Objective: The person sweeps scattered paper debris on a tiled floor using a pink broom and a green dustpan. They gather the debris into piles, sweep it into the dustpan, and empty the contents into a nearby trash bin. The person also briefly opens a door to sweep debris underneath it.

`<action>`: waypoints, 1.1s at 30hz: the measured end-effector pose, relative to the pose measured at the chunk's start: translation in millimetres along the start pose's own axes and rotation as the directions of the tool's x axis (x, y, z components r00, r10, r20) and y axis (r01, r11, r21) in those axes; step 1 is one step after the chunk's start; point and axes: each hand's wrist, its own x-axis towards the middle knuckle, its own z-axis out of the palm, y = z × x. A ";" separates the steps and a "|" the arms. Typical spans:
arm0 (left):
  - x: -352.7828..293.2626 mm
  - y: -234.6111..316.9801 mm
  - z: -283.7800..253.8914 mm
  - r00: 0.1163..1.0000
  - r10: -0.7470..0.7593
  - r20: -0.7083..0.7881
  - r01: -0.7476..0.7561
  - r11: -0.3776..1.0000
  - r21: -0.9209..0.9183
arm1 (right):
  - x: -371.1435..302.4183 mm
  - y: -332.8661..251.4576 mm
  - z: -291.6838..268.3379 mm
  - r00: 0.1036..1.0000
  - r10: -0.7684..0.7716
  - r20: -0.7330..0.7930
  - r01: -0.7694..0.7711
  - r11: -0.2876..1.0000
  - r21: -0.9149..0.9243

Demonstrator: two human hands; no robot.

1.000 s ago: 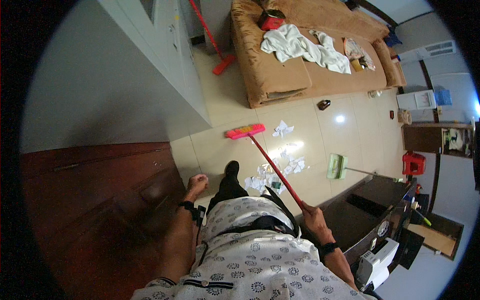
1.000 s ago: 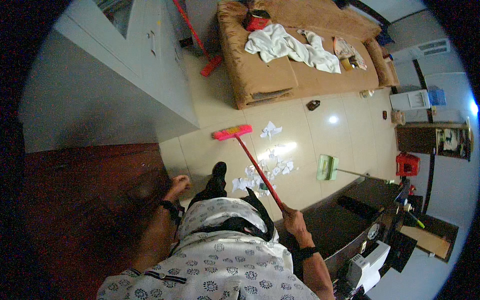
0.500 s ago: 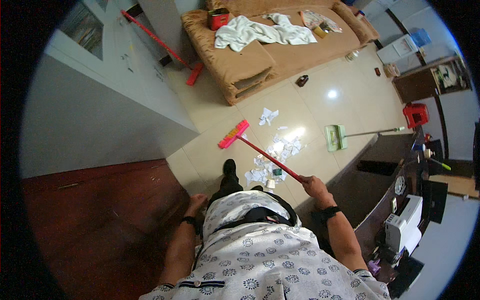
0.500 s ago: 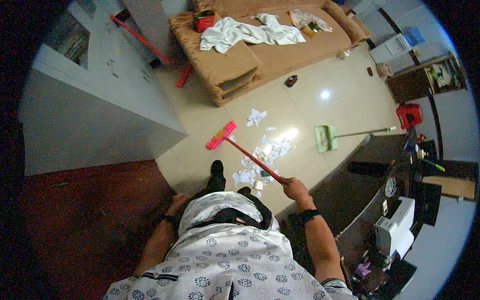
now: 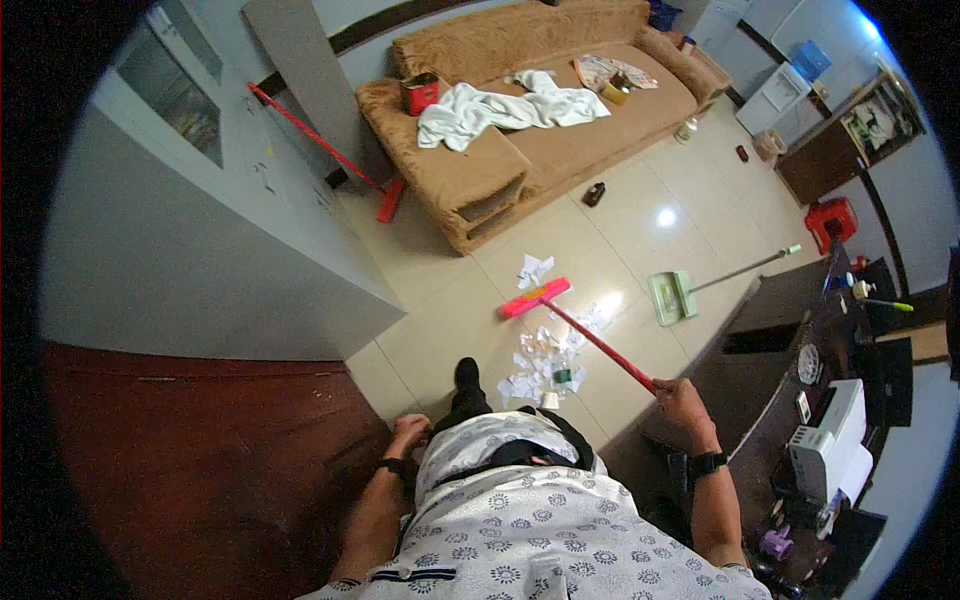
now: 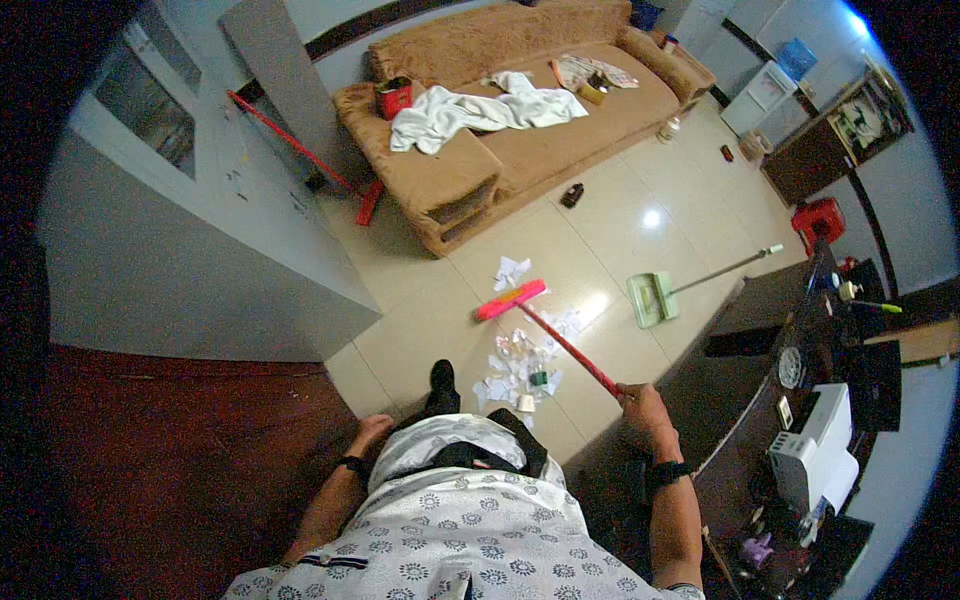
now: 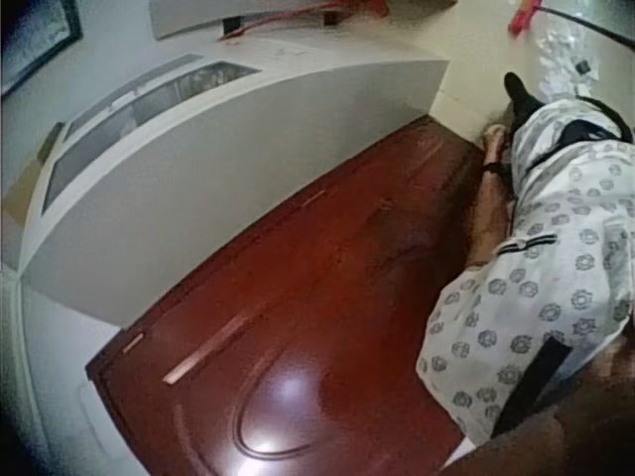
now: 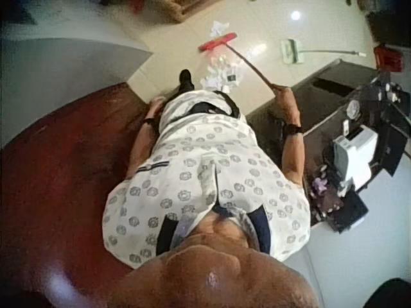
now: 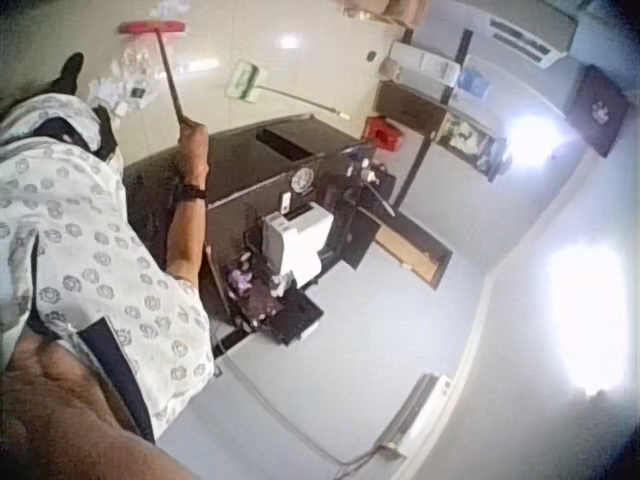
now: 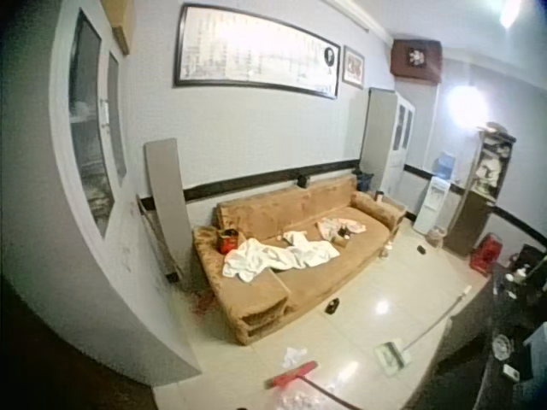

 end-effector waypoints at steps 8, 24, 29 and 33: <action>-13.6 -38.1 -3.7 0.982 -0.181 -0.047 0.178 0.983 -0.048 | 137.2 -32.6 84.4 0.973 0.204 0.105 -0.229 0.848 0.478; -14.2 -108.1 -2.0 0.995 -0.066 -0.074 0.084 0.958 0.274 | -11.4 67.6 68.2 0.989 0.134 -0.067 -0.131 0.990 0.051; 41.3 -43.8 -8.2 1.000 -0.010 0.027 0.000 0.934 0.358 | -88.2 69.4 27.0 0.958 0.285 -0.016 -0.274 0.934 0.229; 60.7 22.0 -1.8 0.967 -0.251 0.038 0.249 0.968 0.032 | -100.2 82.4 27.6 0.941 0.336 -0.045 -0.292 0.872 0.393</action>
